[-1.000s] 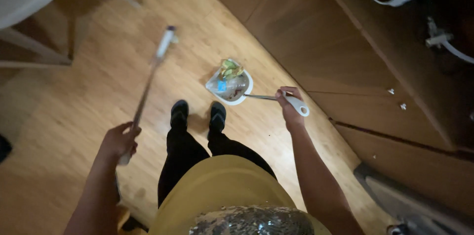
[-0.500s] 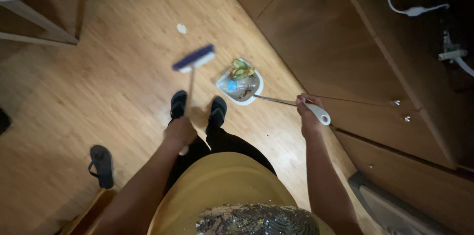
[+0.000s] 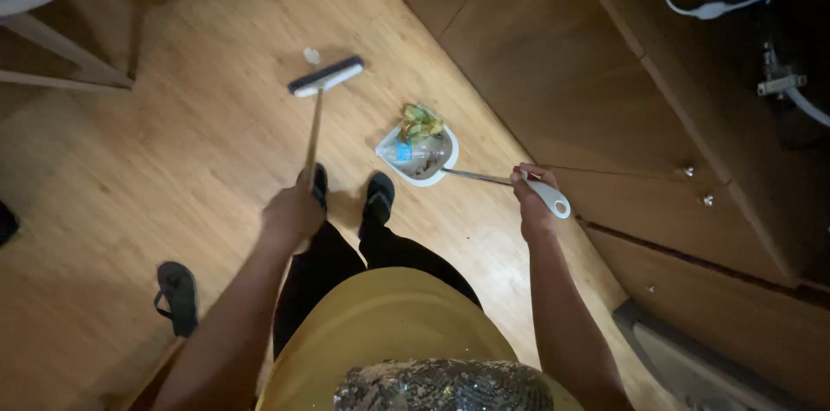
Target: The person wipes the seat and backrest of a white plastic chair using a cloth. They then switch to sweeping the wooden floor with a broom and dustpan, collecting debris into the dustpan.
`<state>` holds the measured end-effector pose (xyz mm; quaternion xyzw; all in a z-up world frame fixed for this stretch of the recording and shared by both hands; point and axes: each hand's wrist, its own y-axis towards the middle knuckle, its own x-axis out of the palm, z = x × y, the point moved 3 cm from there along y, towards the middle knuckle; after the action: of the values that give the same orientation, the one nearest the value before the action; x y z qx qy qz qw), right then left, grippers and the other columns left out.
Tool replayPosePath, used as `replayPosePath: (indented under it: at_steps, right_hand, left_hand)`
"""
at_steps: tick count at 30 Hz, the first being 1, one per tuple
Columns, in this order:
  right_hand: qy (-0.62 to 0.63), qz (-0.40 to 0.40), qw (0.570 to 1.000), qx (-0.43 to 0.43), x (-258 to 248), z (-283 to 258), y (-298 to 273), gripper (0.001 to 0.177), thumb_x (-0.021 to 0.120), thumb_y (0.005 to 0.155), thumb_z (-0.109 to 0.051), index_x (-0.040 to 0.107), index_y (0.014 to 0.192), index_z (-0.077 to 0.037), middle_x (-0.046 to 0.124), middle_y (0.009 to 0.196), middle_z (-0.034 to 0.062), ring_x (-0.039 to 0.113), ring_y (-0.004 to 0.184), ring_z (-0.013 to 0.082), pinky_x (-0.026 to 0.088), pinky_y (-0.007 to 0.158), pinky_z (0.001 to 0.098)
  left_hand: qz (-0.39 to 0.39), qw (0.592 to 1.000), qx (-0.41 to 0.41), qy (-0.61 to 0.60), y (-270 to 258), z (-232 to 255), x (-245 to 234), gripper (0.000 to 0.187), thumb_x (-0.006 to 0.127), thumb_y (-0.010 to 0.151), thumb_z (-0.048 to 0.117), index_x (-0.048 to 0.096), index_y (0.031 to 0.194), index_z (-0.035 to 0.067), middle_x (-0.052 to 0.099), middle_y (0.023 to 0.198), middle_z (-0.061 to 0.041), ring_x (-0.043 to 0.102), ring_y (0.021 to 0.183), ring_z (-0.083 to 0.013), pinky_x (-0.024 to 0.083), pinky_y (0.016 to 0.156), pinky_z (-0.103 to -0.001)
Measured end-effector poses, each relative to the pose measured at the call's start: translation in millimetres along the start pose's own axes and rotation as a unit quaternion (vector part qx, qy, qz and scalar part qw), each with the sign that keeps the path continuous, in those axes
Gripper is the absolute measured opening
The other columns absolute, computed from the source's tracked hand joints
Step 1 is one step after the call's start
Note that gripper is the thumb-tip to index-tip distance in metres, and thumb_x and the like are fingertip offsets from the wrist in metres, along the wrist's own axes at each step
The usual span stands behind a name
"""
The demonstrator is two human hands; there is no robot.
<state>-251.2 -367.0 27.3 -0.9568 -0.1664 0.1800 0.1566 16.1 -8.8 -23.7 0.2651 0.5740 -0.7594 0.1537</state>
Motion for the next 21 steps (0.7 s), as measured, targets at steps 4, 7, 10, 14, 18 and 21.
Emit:
replayPosePath:
  at_steps: [4, 7, 10, 14, 18, 21]
  right_hand:
    - [-0.026, -0.018, 0.999, -0.005, 1.8, 7.7, 16.8, 0.028, 0.084, 0.087, -0.019, 0.07, 0.111, -0.013, 0.072, 0.103, 0.0129, 0.066, 0.085, 0.0158, 0.059, 0.077, 0.0284]
    - [-0.029, -0.012, 0.999, -0.012, 3.4, 4.3, 7.9, 0.029, 0.085, 0.088, -0.024, 0.073, 0.112, -0.012, 0.07, 0.102, 0.0134, 0.065, 0.089, 0.0197, 0.061, 0.081, 0.0341]
    - [-0.045, -0.032, 0.998, -0.025, 7.6, 5.0, 14.2, 0.029, 0.084, 0.088, -0.02, 0.072, 0.113, -0.011, 0.069, 0.102, 0.0118, 0.064, 0.089, 0.0175, 0.061, 0.08, 0.0348]
    - [-0.04, -0.047, 0.998, -0.022, 24.1, -16.6, 3.0, 0.031, 0.084, 0.089, -0.02, 0.071, 0.114, -0.01, 0.067, 0.106, 0.0098, 0.064, 0.095, 0.0178, 0.06, 0.085, 0.038]
    - [-0.042, -0.071, 0.996, -0.029, 47.4, -35.3, -7.4, 0.028, 0.083, 0.09, -0.02, 0.071, 0.114, -0.011, 0.069, 0.106, 0.0071, 0.065, 0.095, 0.0147, 0.06, 0.084, 0.0353]
    - [-0.061, -0.089, 0.994, -0.034, 59.0, -44.0, -11.8, 0.024, 0.081, 0.092, -0.02, 0.072, 0.113, -0.013, 0.071, 0.107, 0.0067, 0.065, 0.096, 0.0146, 0.06, 0.085, 0.0365]
  left_hand:
    - [-0.057, 0.998, -0.026, -0.012, 12.6, 5.5, 31.2, 0.039, 0.066, 0.086, 0.031, 0.078, 0.107, -0.001, 0.077, 0.083, -0.022, 0.077, 0.084, -0.044, 0.06, 0.075, -0.057]
    - [-0.075, 0.995, 0.024, -0.057, -43.9, -2.4, -24.7, 0.048, 0.06, 0.093, 0.035, 0.074, 0.119, -0.003, 0.075, 0.105, -0.033, 0.07, 0.106, -0.0527, 0.057, 0.089, -0.061]
    - [-0.056, 0.912, -0.059, -0.403, -82.7, -44.5, -44.1, 0.068, 0.058, 0.099, 0.036, 0.049, 0.145, -0.014, 0.059, 0.074, -0.026, 0.062, 0.054, -0.0275, 0.055, 0.052, -0.037]
    - [-0.008, 0.928, -0.102, -0.358, -52.8, -94.6, -8.1, 0.052, 0.067, 0.094, 0.029, 0.062, 0.139, 0.003, 0.067, 0.068, -0.024, 0.068, 0.05, -0.0319, 0.06, 0.048, -0.04]
    - [0.074, 0.919, -0.173, -0.345, -39.8, -142.1, 13.5, 0.059, 0.064, 0.091, 0.033, 0.058, 0.145, 0.01, 0.071, 0.071, -0.021, 0.073, 0.056, -0.031, 0.061, 0.056, -0.043]
    - [0.109, 0.914, -0.202, -0.335, -28.7, -166.8, 33.0, 0.059, 0.064, 0.088, 0.034, 0.063, 0.139, 0.004, 0.073, 0.08, -0.025, 0.075, 0.073, -0.0373, 0.059, 0.07, -0.05]
